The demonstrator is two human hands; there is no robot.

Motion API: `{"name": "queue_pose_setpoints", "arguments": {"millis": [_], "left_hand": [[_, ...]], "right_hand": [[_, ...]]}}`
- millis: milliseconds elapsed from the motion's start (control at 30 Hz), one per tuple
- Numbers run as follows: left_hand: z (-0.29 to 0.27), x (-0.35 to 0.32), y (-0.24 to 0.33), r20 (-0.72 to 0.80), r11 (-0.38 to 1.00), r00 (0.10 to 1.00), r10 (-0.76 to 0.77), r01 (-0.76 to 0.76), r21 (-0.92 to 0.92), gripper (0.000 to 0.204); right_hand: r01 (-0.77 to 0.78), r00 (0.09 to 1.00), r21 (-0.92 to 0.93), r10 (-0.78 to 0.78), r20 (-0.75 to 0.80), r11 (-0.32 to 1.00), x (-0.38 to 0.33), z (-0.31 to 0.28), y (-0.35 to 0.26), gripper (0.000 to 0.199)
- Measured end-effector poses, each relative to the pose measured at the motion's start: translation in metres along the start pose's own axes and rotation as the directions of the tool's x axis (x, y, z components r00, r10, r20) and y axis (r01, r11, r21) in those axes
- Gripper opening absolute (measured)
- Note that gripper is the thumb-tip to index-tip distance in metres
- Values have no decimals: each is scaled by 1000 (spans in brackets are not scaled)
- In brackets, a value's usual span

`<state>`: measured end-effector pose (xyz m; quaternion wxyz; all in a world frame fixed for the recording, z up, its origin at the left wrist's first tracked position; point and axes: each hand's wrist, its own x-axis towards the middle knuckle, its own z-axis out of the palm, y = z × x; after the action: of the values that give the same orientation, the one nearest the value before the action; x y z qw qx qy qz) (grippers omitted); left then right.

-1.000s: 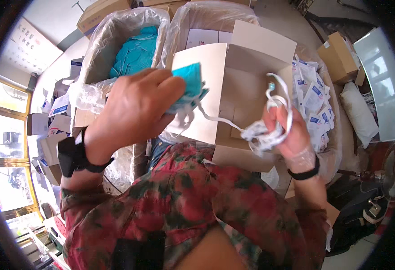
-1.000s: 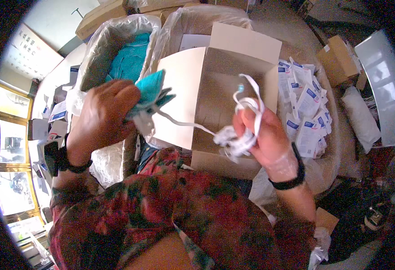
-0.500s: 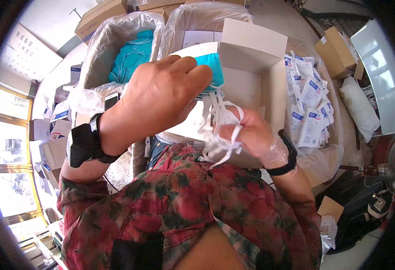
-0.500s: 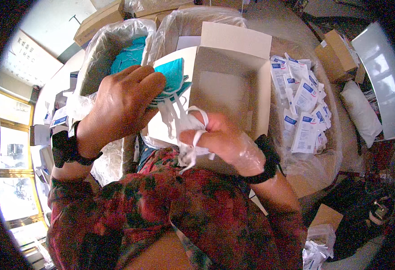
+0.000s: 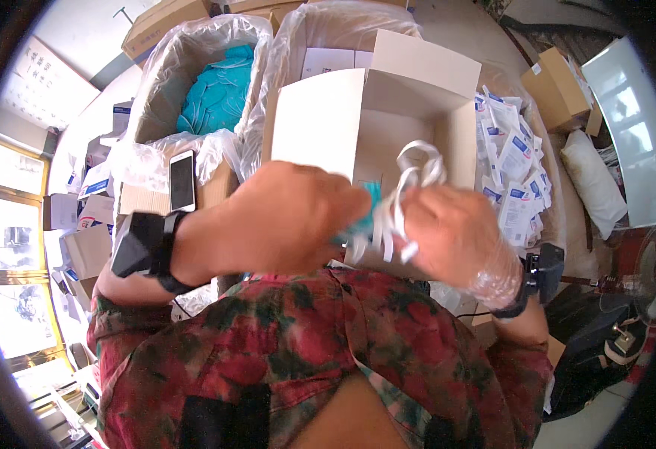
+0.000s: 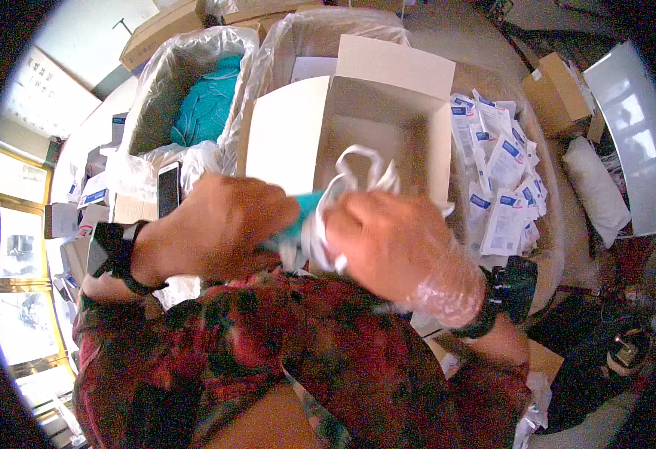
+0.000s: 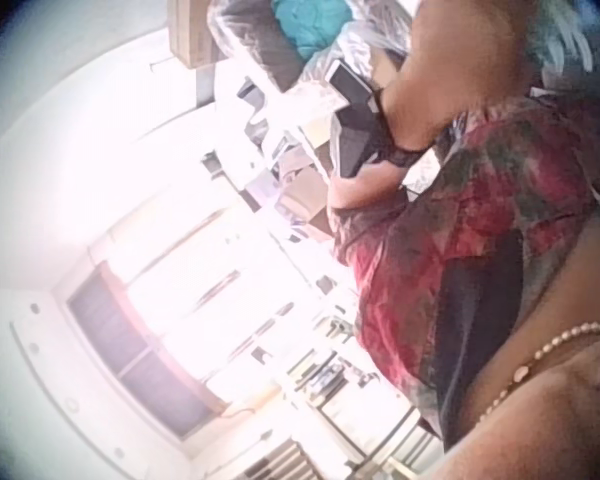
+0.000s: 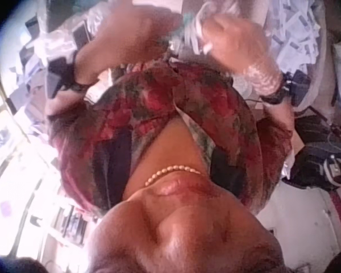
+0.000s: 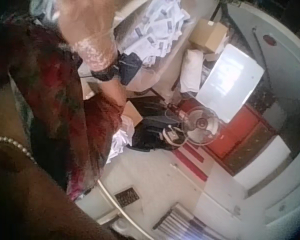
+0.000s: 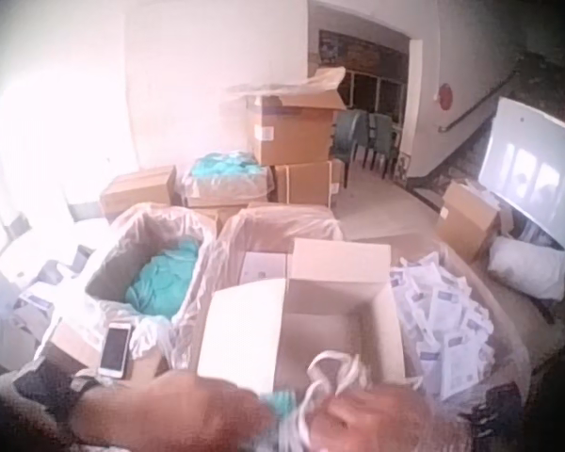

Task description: Packing face masks into white boxes and organizing shipping cartons.

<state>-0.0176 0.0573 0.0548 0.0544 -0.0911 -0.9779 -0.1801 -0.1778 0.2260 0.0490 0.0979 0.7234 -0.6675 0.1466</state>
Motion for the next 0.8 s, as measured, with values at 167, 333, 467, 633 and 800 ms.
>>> {"name": "queue_pose_setpoints", "arguments": {"millis": [167, 333, 467, 633, 800], "left_hand": [[-15, -28, 24, 68, 945, 946, 318, -310, -107, 16], [-48, -56, 20, 187, 979, 962, 200, -191, -67, 16], [-47, -87, -40, 76, 998, 996, -56, 53, 44, 25], [-35, -74, -35, -120, 977, 976, -180, 192, 94, 40], [-26, -22, -16, -247, 960, 969, -9, 78, 268, 32]], "right_hand": [[70, 918, 723, -327, 222, 688, -24, -16, -20, 21], [-205, 847, 877, -370, 382, 435, -40, -43, -9, 19], [-392, 840, 848, -237, 488, 356, -64, -50, 0, 14], [-485, 861, 871, 219, 459, 80, -63, -21, 6, 23], [-439, 709, 786, 371, 600, -435, -19, 42, 11, 26]]}}
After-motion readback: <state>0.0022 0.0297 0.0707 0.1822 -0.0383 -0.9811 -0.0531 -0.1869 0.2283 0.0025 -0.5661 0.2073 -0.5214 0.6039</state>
